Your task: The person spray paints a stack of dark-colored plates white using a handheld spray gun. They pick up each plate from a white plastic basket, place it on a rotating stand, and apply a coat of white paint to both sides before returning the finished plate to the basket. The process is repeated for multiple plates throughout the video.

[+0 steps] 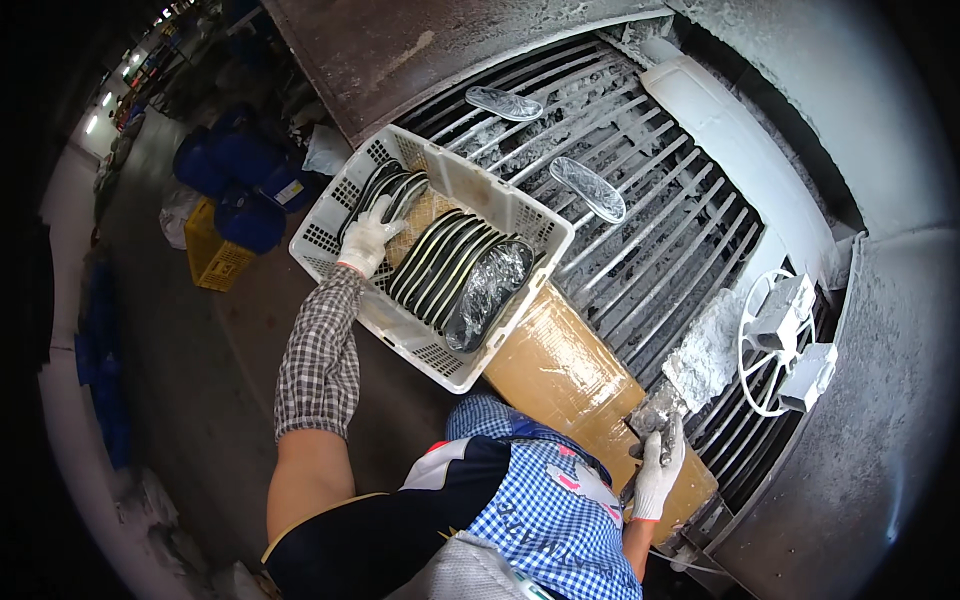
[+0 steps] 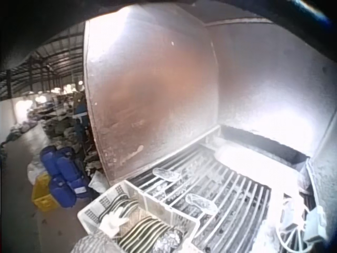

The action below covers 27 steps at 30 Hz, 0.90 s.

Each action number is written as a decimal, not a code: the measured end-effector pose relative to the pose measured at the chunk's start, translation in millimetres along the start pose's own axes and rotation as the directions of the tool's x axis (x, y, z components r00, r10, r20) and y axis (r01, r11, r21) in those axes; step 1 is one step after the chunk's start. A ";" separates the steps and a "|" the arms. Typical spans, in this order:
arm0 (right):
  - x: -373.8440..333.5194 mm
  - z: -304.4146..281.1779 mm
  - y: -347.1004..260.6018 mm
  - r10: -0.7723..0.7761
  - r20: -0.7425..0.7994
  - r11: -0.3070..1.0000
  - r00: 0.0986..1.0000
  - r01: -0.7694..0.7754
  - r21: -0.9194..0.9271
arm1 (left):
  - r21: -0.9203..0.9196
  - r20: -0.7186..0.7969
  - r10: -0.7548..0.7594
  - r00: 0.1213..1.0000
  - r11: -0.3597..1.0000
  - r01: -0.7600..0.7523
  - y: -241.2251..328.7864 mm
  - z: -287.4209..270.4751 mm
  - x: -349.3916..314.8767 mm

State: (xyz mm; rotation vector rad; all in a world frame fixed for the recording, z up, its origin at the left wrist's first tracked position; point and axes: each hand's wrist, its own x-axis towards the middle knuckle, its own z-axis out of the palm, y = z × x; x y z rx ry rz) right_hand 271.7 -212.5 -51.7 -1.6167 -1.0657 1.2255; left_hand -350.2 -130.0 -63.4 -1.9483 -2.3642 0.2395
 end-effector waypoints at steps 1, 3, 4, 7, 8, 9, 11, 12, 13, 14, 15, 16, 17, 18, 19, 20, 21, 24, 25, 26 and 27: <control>-0.1 1.9 -0.3 -0.008 -0.001 1.000 1.000 0.008 0.003 | 0.031 0.048 -0.001 0.999 1.000 0.000 0.2 -2.7 2.2; -0.1 3.9 -1.4 -0.014 0.000 1.000 1.000 0.014 -0.005 | 0.015 0.006 -0.038 0.999 0.999 0.037 1.8 4.8 3.7; 0.7 3.7 -1.9 -0.012 0.000 1.000 1.000 0.012 -0.014 | 0.020 -0.080 -0.034 0.996 0.999 0.036 2.3 13.9 2.9; 2.3 3.7 -1.8 -0.014 0.003 1.000 1.000 0.014 -0.020 | 0.029 -0.112 -0.088 0.990 0.995 0.092 13.3 1.0 3.3; 2.0 3.6 -0.7 -0.014 0.008 1.000 1.000 0.014 -0.018 | 0.049 -0.084 -0.112 0.990 0.992 0.116 23.6 -18.9 -1.0; 3.0 2.3 2.1 -0.024 0.004 0.999 1.000 0.024 -0.031 | 0.071 -0.058 -0.134 0.989 0.988 0.138 28.2 -30.0 -2.4; 4.7 -1.5 9.4 -0.043 -0.003 0.997 0.999 0.043 -0.057 | 0.026 -0.121 -0.142 0.982 0.989 0.146 18.1 -14.1 0.2; 4.3 -2.1 9.9 -0.030 -0.003 0.998 1.000 0.030 -0.048 | 0.022 -0.175 -0.153 0.973 0.987 0.159 15.7 -10.5 -1.0; 4.0 -2.5 10.0 -0.017 -0.003 0.999 1.000 0.017 -0.038 | 0.017 -0.230 -0.162 0.960 0.985 0.171 13.4 -5.9 -1.4; 4.2 -2.7 9.5 -0.004 -0.004 1.000 1.000 0.004 -0.029 | 0.101 -0.209 -0.221 0.952 0.964 0.246 10.1 1.8 2.6; 3.4 -2.3 7.8 0.006 0.003 1.000 1.000 -0.006 -0.023 | -0.019 -0.154 -0.346 0.926 0.938 0.347 10.5 -0.7 4.3; 2.3 -1.2 4.9 0.016 0.009 1.000 1.000 -0.016 -0.016 | -0.132 -0.084 -0.458 0.885 0.885 0.446 11.3 -3.9 6.1; 1.6 -0.9 3.4 0.026 0.016 1.000 1.000 -0.026 -0.009 | -0.234 0.000 -0.556 0.831 0.808 0.540 12.8 -6.0 8.7; 1.4 -1.5 3.0 0.026 0.021 1.000 0.999 -0.026 -0.014 | -0.259 0.137 -0.682 0.718 0.675 0.691 15.3 -8.0 13.6; 1.2 -2.5 2.9 0.027 0.027 0.999 0.999 -0.027 -0.018 | -0.241 0.157 -0.688 0.709 0.669 0.703 17.1 -10.1 13.6; 1.1 -3.4 3.0 0.028 0.033 0.999 0.999 -0.027 -0.022 | -0.224 0.176 -0.693 0.699 0.664 0.714 18.2 -12.8 12.9; 1.0 -4.4 4.5 0.019 0.027 1.000 0.999 -0.018 -0.023 | -0.206 0.196 -0.698 0.689 0.658 0.724 19.5 -14.8 12.0; 0.7 -5.3 6.9 0.010 0.019 1.000 1.000 -0.010 -0.026 | -0.205 0.214 -0.689 0.693 0.662 0.721 14.2 -15.5 18.2; -0.4 -4.7 3.7 0.021 0.022 0.999 1.000 -0.020 -0.025 | -0.217 0.214 -0.686 0.695 0.661 0.719 11.2 -15.8 18.9; -1.3 -4.3 1.9 0.031 0.025 0.999 0.999 -0.030 -0.025 | -0.203 0.220 -0.679 0.700 0.670 0.714 8.4 -15.6 19.0; -0.5 -5.0 3.9 0.030 0.025 0.999 0.999 -0.030 -0.031 | -0.193 0.248 -0.668 0.702 0.676 0.711 5.4 -17.1 20.6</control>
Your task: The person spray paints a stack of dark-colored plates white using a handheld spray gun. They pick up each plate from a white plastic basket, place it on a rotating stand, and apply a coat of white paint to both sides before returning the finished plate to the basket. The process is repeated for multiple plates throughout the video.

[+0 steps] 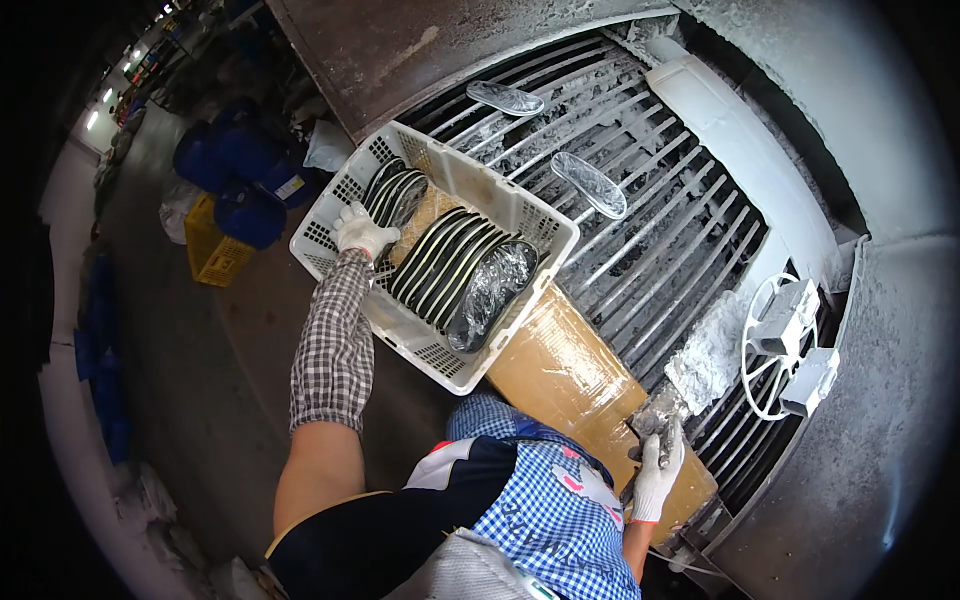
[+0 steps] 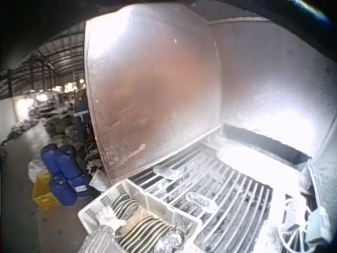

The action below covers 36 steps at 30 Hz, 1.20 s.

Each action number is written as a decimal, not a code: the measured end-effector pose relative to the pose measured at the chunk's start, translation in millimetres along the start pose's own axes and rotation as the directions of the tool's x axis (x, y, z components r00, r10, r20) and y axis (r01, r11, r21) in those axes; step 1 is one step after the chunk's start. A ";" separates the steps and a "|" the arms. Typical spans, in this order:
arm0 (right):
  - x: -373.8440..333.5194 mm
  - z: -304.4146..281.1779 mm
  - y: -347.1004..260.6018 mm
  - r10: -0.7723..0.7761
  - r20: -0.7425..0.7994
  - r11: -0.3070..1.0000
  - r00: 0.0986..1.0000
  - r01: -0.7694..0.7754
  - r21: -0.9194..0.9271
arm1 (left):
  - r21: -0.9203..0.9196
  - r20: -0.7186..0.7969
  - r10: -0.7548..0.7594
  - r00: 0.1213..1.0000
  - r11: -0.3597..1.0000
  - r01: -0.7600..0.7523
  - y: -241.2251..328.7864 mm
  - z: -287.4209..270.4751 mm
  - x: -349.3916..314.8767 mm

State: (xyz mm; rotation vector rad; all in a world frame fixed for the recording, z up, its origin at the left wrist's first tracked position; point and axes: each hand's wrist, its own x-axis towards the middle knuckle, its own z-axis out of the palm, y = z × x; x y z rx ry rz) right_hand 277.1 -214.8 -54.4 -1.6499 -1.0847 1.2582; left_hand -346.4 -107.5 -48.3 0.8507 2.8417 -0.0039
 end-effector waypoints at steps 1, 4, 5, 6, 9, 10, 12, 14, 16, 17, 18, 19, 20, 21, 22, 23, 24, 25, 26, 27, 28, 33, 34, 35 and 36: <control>1.7 -1.4 3.1 -0.001 -0.001 1.000 1.000 0.001 -0.007 | 0.011 0.031 0.003 1.000 1.000 -0.003 -0.3 -2.5 2.8; 1.9 -0.3 5.0 0.003 -0.023 0.999 1.000 -0.004 -0.034 | 0.018 0.041 0.027 0.999 0.999 -0.028 -0.9 -3.2 5.4; 1.3 0.4 5.2 0.005 -0.034 0.999 0.999 -0.007 -0.045 | 0.008 0.024 0.048 0.999 0.999 -0.048 -2.3 2.2 5.0; 3.3 -1.3 10.6 -0.012 -0.029 0.997 1.000 0.009 -0.073 | -0.002 0.005 0.067 0.998 0.998 -0.067 -4.4 3.7 4.6; 8.0 -9.4 24.2 -0.036 -0.035 0.993 0.999 0.032 -0.117 | 0.013 0.110 0.001 0.994 1.000 -0.002 7.0 -11.8 0.6; 7.1 -8.7 21.9 -0.028 -0.034 0.994 0.999 0.024 -0.106 | 0.009 0.136 -0.028 0.990 1.000 0.027 7.3 -12.2 1.4; 3.0 -5.1 13.4 -0.014 -0.034 0.997 0.999 0.012 -0.074 | -0.035 0.152 -0.021 0.988 0.999 0.027 5.5 -11.4 -0.3; -1.0 -0.6 1.4 -0.004 -0.035 0.999 0.999 0.003 -0.035 | -0.049 0.161 0.006 0.987 0.999 0.002 2.1 -11.1 -6.9; -2.6 -1.5 -2.4 0.009 -0.020 0.999 1.000 -0.010 -0.039 | -0.064 0.138 0.002 0.990 0.998 0.007 -2.2 -7.3 -5.9; -3.0 -1.7 -4.0 0.016 -0.012 0.999 1.000 -0.017 -0.041 | -0.079 0.126 -0.012 0.992 0.997 0.022 -3.1 -6.4 -4.9; -3.7 -1.5 -6.3 0.014 -0.015 0.999 1.000 -0.014 -0.037 | -0.095 0.119 -0.026 0.993 0.995 0.037 -3.8 -3.3 -4.7; -4.3 0.4 -9.2 0.011 -0.017 0.999 1.000 -0.012 -0.033 | -0.096 0.114 -0.024 0.993 0.995 0.036 -4.7 -0.8 -0.9; -4.7 1.8 -12.0 0.008 -0.020 1.000 1.000 -0.009 -0.029 | -0.107 0.116 -0.022 0.993 0.994 0.034 -7.4 1.7 -0.3; -5.2 2.9 -13.9 0.007 -0.013 1.000 1.000 -0.007 -0.022 | -0.116 0.115 -0.015 0.993 0.993 0.029 -7.1 0.7 -0.1; -4.6 2.6 -12.8 -0.010 -0.017 1.000 1.000 0.009 -0.029 | -0.125 0.115 -0.009 0.993 0.992 0.023 -6.5 1.1 -0.2; -3.5 1.8 -10.1 -0.026 -0.020 0.999 0.999 0.025 -0.037 | -0.130 0.066 0.015 0.998 0.992 -0.006 -7.6 5.5 -3.1; -2.8 2.1 -8.5 -0.043 -0.024 0.998 0.999 0.042 -0.038 | -0.148 0.066 0.008 0.998 0.989 0.002 -7.0 3.3 -5.4; -2.2 1.4 -9.4 -0.046 -0.018 0.998 0.999 0.045 -0.041 | -0.167 0.068 0.001 0.998 0.986 0.011 -6.2 -0.1 -8.1; -1.2 -0.7 -6.7 -0.044 -0.020 0.998 0.999 0.043 -0.043 | -0.186 0.069 -0.007 0.998 0.982 0.020 -5.3 -2.3 -9.8; 0.7 -1.8 -3.6 -0.043 -0.021 0.998 0.999 0.042 -0.046 | -0.180 0.037 -0.021 0.999 0.983 0.027 -3.9 -4.8 -11.1; 1.5 -2.8 -1.6 -0.043 -0.023 0.998 0.999 0.042 -0.049 | -0.207 0.049 -0.016 0.999 0.978 0.026 -3.4 -8.9 -12.1; -0.7 -4.3 -2.3 -0.004 -0.057 0.998 0.998 0.000 -0.059 | -0.800 0.220 0.231 0.948 0.599 0.039 -16.7 -46.0 -34.0; 0.1 -3.2 -2.0 -0.005 -0.038 0.999 0.999 0.003 -0.050 | -0.928 0.259 0.376 0.890 0.351 0.122 -20.3 -57.2 -44.7; 0.1 -2.8 -3.0 -0.007 -0.020 0.999 1.000 0.006 -0.042 | -0.972 0.202 0.485 0.851 0.204 0.114 -26.5 -59.5 -52.4; -0.9 -1.3 -5.0 -0.008 -0.008 0.999 1.000 0.008 -0.031 | -0.982 0.183 0.610 0.771 0.147 0.117 -19.9 -73.3 -76.1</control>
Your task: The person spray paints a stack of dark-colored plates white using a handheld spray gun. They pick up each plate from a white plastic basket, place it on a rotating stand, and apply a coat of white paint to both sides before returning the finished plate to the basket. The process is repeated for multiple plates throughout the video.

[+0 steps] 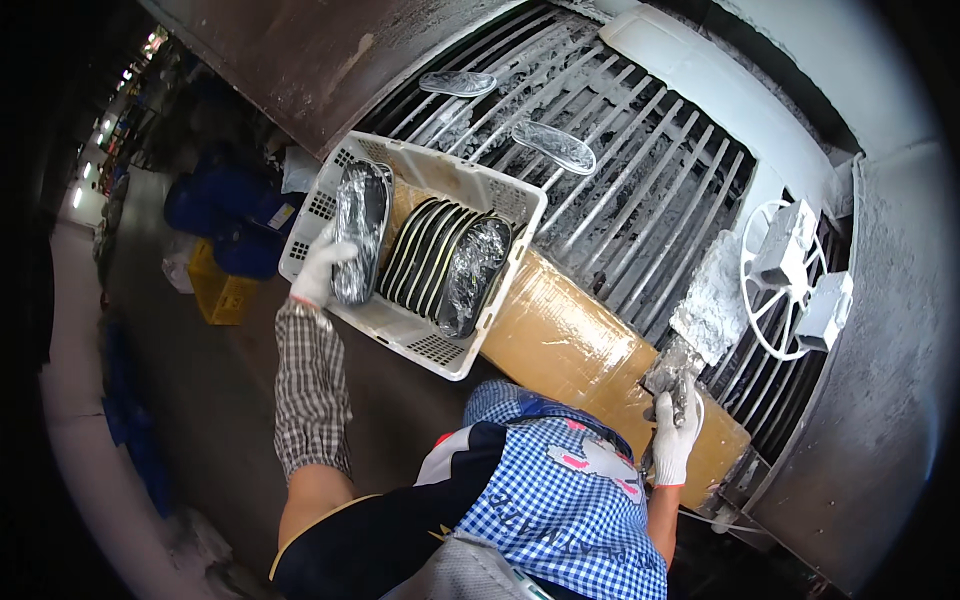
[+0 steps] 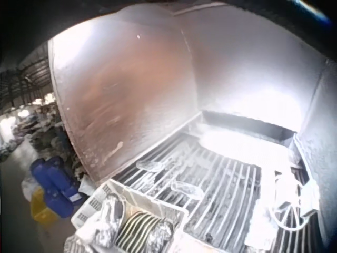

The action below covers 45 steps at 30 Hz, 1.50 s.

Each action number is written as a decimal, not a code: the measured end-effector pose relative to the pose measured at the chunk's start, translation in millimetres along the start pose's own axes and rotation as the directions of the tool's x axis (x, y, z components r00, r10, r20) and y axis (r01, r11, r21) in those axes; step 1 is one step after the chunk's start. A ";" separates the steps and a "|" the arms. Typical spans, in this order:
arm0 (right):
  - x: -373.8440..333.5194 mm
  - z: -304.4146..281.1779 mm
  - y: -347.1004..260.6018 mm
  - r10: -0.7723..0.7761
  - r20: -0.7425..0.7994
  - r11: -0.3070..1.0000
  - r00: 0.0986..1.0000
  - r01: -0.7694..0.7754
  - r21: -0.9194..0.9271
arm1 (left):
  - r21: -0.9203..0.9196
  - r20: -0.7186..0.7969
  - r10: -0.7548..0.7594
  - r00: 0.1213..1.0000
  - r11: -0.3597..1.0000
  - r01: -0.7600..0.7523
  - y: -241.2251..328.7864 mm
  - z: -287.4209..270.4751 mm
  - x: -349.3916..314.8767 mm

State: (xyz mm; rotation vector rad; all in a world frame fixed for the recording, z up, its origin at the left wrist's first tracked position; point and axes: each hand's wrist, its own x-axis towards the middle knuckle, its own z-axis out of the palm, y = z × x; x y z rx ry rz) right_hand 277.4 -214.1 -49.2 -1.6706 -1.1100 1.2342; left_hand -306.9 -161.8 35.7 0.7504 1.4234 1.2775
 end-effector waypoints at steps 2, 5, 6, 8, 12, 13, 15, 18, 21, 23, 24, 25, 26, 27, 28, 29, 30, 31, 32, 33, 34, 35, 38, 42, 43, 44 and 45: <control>-2.2 6.7 -11.8 -0.007 0.023 1.000 1.000 0.007 -0.007 | -0.079 0.160 0.020 0.987 0.997 -0.007 -1.6 25.3 -17.6; -5.5 13.8 -24.5 0.008 -0.018 0.999 1.000 -0.008 -0.045 | -0.127 0.218 -0.037 0.975 0.990 0.066 -14.5 77.8 -37.2; -6.8 12.0 -23.7 -0.005 -0.022 0.999 1.000 0.004 -0.044 | -0.133 0.247 -0.064 0.967 0.986 0.099 -30.5 81.5 -34.0; -5.7 9.4 -22.1 -0.035 -0.017 0.998 0.999 0.035 -0.045 | -0.195 0.309 -0.094 0.946 0.968 0.160 -53.2 94.5 -30.3; -9.6 2.3 -26.1 -0.018 -0.019 0.998 1.000 0.017 -0.056 | -0.154 0.278 -0.158 0.947 0.966 0.207 -59.2 117.8 -32.5; -8.4 -0.6 -21.3 -0.038 -0.014 0.996 0.999 0.037 -0.077 | -0.151 0.273 -0.184 0.944 0.961 0.231 -58.3 119.6 -32.8; -7.1 -3.4 -12.8 -0.075 -0.022 0.993 0.997 0.073 -0.093 | -0.136 0.284 -0.199 0.938 0.960 0.245 -61.0 116.0 -32.1; -8.2 -4.7 -6.3 -0.064 -0.035 0.997 0.997 0.063 -0.038 | 0.038 0.213 -0.139 0.967 0.990 0.134 -66.8 114.9 -31.0; -10.7 -7.8 -6.7 -0.003 -0.034 0.999 0.999 0.004 0.054 | 0.221 0.068 -0.046 0.997 0.975 0.030 -79.7 106.3 -22.9; -9.8 -8.1 0.1 -0.039 -0.078 0.997 0.996 0.045 0.069 | 0.044 0.106 -0.128 0.986 0.991 0.124 -72.4 114.8 -31.5; -9.9 -9.1 0.4 -0.025 -0.062 0.996 0.998 0.030 0.083 | 0.011 0.119 -0.143 0.983 0.990 0.143 -67.4 118.0 -35.7; -10.1 -10.4 -0.2 -0.011 -0.047 0.995 0.999 0.015 0.097 | -0.023 0.132 -0.158 0.979 0.986 0.162 -64.6 119.5 -39.4; -10.1 -10.9 -0.3 0.003 -0.031 0.994 1.000 0.001 0.110 | -0.055 0.146 -0.172 0.974 0.982 0.182 -63.6 119.8 -42.2; -10.3 -10.5 -0.3 -0.014 -0.043 0.995 0.999 0.018 0.098 | -0.044 0.142 -0.180 0.973 0.981 0.188 -64.5 117.9 -43.6; -10.6 -9.3 -0.5 -0.031 -0.055 0.996 0.998 0.036 0.085 | -0.034 0.149 -0.172 0.974 0.983 0.179 -67.4 117.1 -44.6; -10.8 -8.6 -0.4 -0.048 -0.067 0.996 0.997 0.053 0.072 | -0.024 0.156 -0.165 0.974 0.985 0.170 -70.9 115.9 -45.2; -10.8 -9.6 -1.7 -0.015 -0.047 0.997 0.999 0.019 0.071 | -0.014 0.161 -0.158 0.974 0.987 0.162 -72.2 115.8 -46.4; -11.4 -11.1 -4.0 0.017 -0.027 0.998 0.999 -0.016 0.069 | -0.017 0.162 -0.171 0.972 0.984 0.176 -71.0 115.8 -48.2; -11.7 -11.9 -5.1 0.050 -0.007 0.997 0.999 -0.050 0.066 | -0.028 0.160 -0.181 0.971 0.982 0.187 -71.2 115.0 -48.4; -10.6 -12.4 -1.6 0.053 -0.006 0.996 0.999 -0.053 0.071 | -0.042 0.157 -0.189 0.969 0.979 0.198 -71.6 113.7 -48.5; -8.6 -13.0 5.8 0.056 -0.006 0.996 0.998 -0.056 0.076 | -0.055 0.155 -0.197 0.968 0.977 0.208 -72.1 112.4 -48.2; -6.8 -13.7 10.6 0.059 -0.005 0.995 0.998 -0.059 0.080 | -0.047 0.170 -0.182 0.969 0.980 0.192 -72.7 111.0 -47.3; -5.4 -14.2 15.9 0.075 -0.004 0.995 0.997 -0.074 0.068 | -0.047 0.205 -0.149 0.967 0.986 0.162 -72.3 111.1 -43.1; -6.3 -13.9 13.2 0.068 0.006 0.996 0.998 -0.068 0.057 | -0.093 0.209 -0.153 0.966 0.980 0.175 -68.7 118.8 -37.6; -4.9 -13.7 18.2 0.036 -0.005 0.999 0.999 -0.036 0.022 | -0.105 0.237 -0.162 0.958 0.976 0.191 -69.1 117.4 -35.1; -5.2 -14.9 21.1 0.035 -0.007 0.999 0.999 -0.035 0.021 | -0.117 0.266 -0.171 0.949 0.971 0.208 -70.5 115.4 -32.8; -5.3 -14.5 20.0 0.031 -0.012 0.999 0.999 -0.031 0.020 | -0.079 0.247 -0.176 0.953 0.976 0.201 -76.1 112.1 -27.4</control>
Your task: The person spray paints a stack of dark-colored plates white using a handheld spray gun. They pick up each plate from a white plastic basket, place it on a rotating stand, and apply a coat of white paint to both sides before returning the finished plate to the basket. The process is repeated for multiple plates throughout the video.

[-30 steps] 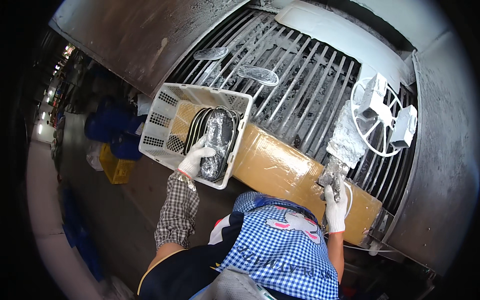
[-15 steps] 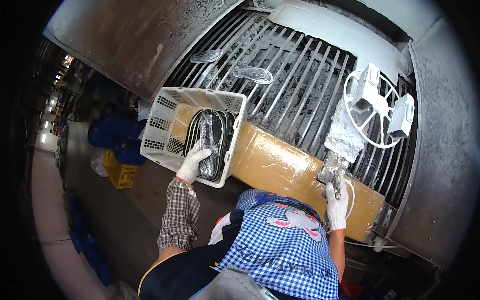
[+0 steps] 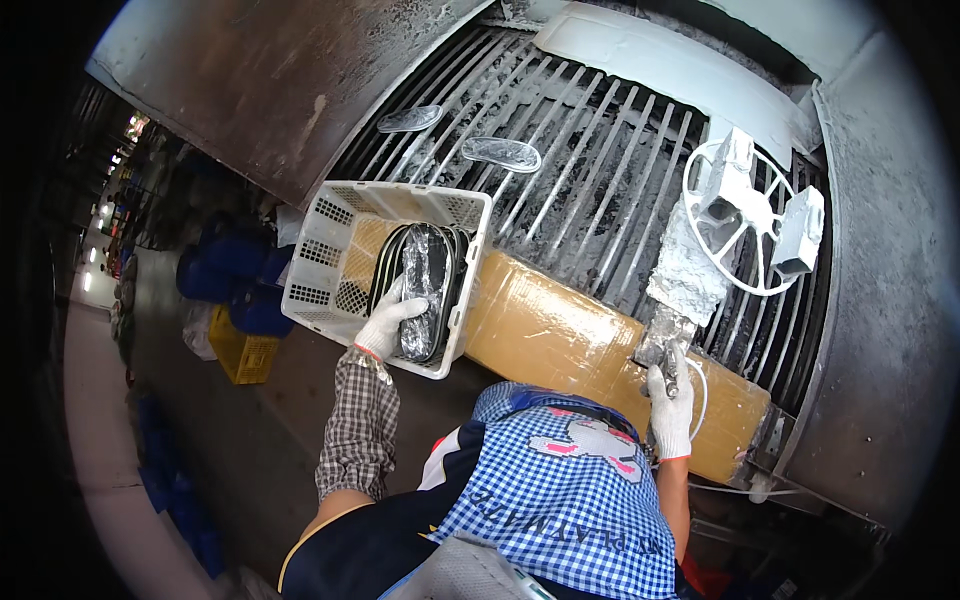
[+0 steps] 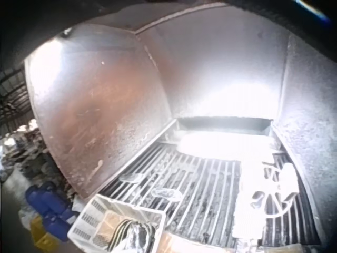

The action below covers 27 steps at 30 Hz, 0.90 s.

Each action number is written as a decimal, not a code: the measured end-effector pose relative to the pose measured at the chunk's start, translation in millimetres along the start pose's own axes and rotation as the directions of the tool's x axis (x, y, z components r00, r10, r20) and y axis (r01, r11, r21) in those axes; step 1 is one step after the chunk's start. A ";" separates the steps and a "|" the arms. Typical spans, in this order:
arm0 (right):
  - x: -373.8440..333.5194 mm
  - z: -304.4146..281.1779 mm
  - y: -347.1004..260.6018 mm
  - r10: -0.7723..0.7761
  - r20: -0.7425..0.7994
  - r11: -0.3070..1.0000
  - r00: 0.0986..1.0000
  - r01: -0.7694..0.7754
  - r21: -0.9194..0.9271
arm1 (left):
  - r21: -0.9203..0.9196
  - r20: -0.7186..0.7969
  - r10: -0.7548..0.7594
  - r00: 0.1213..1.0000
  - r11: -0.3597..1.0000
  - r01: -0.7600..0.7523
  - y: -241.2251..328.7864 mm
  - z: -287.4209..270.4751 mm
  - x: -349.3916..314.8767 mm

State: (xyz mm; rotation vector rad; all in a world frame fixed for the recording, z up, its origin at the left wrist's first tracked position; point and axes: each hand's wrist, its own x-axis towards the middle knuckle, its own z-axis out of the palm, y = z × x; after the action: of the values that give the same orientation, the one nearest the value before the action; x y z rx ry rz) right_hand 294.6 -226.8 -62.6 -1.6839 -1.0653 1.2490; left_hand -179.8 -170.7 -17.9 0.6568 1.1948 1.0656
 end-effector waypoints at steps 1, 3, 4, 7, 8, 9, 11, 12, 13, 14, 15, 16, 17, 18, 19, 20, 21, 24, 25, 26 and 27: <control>-5.1 2.8 -14.4 0.031 0.007 0.999 1.000 -0.031 0.034 | 0.008 -0.009 -0.019 1.000 1.000 0.019 6.7 8.4 -2.1; -9.6 4.3 -24.4 0.061 0.009 0.996 0.998 -0.061 0.067 | 0.109 -0.039 0.041 0.998 0.993 -0.037 1.7 8.6 2.9; -10.7 4.3 -25.3 0.060 0.004 0.996 0.998 -0.060 0.067 | 0.072 -0.049 0.025 0.998 0.997 -0.022 1.2 8.5 3.4; -14.6 5.5 -33.1 0.061 0.000 0.997 0.998 -0.061 0.045 | -0.032 -0.076 -0.006 0.997 0.999 0.004 1.7 7.1 3.7; -15.3 6.1 -35.1 0.061 0.000 0.998 0.998 -0.061 0.033 | -0.062 -0.083 -0.007 0.996 0.998 0.002 1.5 3.0 4.3; -14.9 6.3 -30.7 0.051 -0.004 0.998 0.999 -0.051 0.039 | -0.090 -0.088 -0.011 0.996 0.996 0.003 3.0 1.3 4.4; -12.5 6.5 -18.1 0.031 -0.013 0.998 0.999 -0.030 0.051 | -0.166 -0.046 -0.028 0.999 0.986 0.020 7.2 -1.1 1.9; -12.3 6.4 -17.3 0.034 -0.006 0.998 0.999 -0.034 0.049 | -0.226 -0.015 -0.040 0.999 0.973 0.036 11.6 1.3 -1.5; -12.0 6.5 -16.7 0.037 0.001 0.998 0.999 -0.037 0.046 | -0.286 0.015 -0.050 0.999 0.957 0.053 16.3 4.5 -5.2; -11.8 7.0 -16.3 0.040 0.008 0.998 0.999 -0.040 0.044 | -0.295 0.018 -0.033 0.999 0.955 0.037 19.1 11.1 -8.8; -12.1 7.2 -17.4 0.041 0.012 0.998 0.999 -0.041 0.045 | -0.284 0.030 -0.035 0.999 0.958 0.042 18.5 13.2 -8.4; -12.5 7.4 -18.7 0.042 0.015 0.998 0.999 -0.042 0.045 | -0.273 0.042 -0.037 0.998 0.961 0.047 18.6 14.5 -6.8; -13.3 7.6 -19.8 0.042 0.018 0.998 0.999 -0.043 0.046 | -0.262 0.055 -0.039 0.998 0.964 0.052 18.3 15.6 -5.2; -13.8 8.2 -21.7 0.043 0.008 0.998 0.999 -0.044 0.053 | -0.246 0.042 -0.044 0.998 0.968 0.053 15.0 16.9 0.7; -15.0 9.3 -23.5 0.044 -0.001 0.997 0.999 -0.044 0.061 | -0.205 0.043 -0.026 0.999 0.978 0.034 11.9 18.1 2.3; -15.8 10.0 -25.5 0.045 -0.011 0.997 0.999 -0.044 0.069 | -0.181 0.031 -0.008 0.999 0.983 0.013 10.4 17.9 0.2; -16.3 10.1 -26.9 0.048 -0.014 0.997 0.999 -0.047 0.063 | -0.154 0.020 0.006 1.000 0.988 -0.003 10.3 19.4 -2.1; -15.6 9.5 -26.1 0.033 -0.029 0.998 0.999 -0.031 0.058 | -0.147 0.020 -0.017 1.000 0.989 0.020 10.1 15.2 -0.6; -13.8 8.9 -19.9 0.010 -0.037 0.998 0.999 -0.007 0.066 | -0.142 0.013 -0.017 1.000 0.990 0.018 9.5 10.8 0.3; -13.0 8.5 -16.7 -0.013 -0.044 0.997 0.999 0.017 0.074 | -0.137 0.006 -0.016 1.000 0.990 0.016 8.0 5.0 1.6; -13.6 8.9 -17.8 -0.012 -0.052 0.997 0.999 0.016 0.078 | -0.133 -0.002 -0.016 1.000 0.991 0.015 8.3 4.0 1.9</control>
State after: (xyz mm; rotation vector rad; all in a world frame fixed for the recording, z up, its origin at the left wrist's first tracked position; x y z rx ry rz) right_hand 280.5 -232.3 -43.9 -1.6377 -0.9832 1.2167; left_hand -178.5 -165.2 -10.4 0.5421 1.1192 1.1228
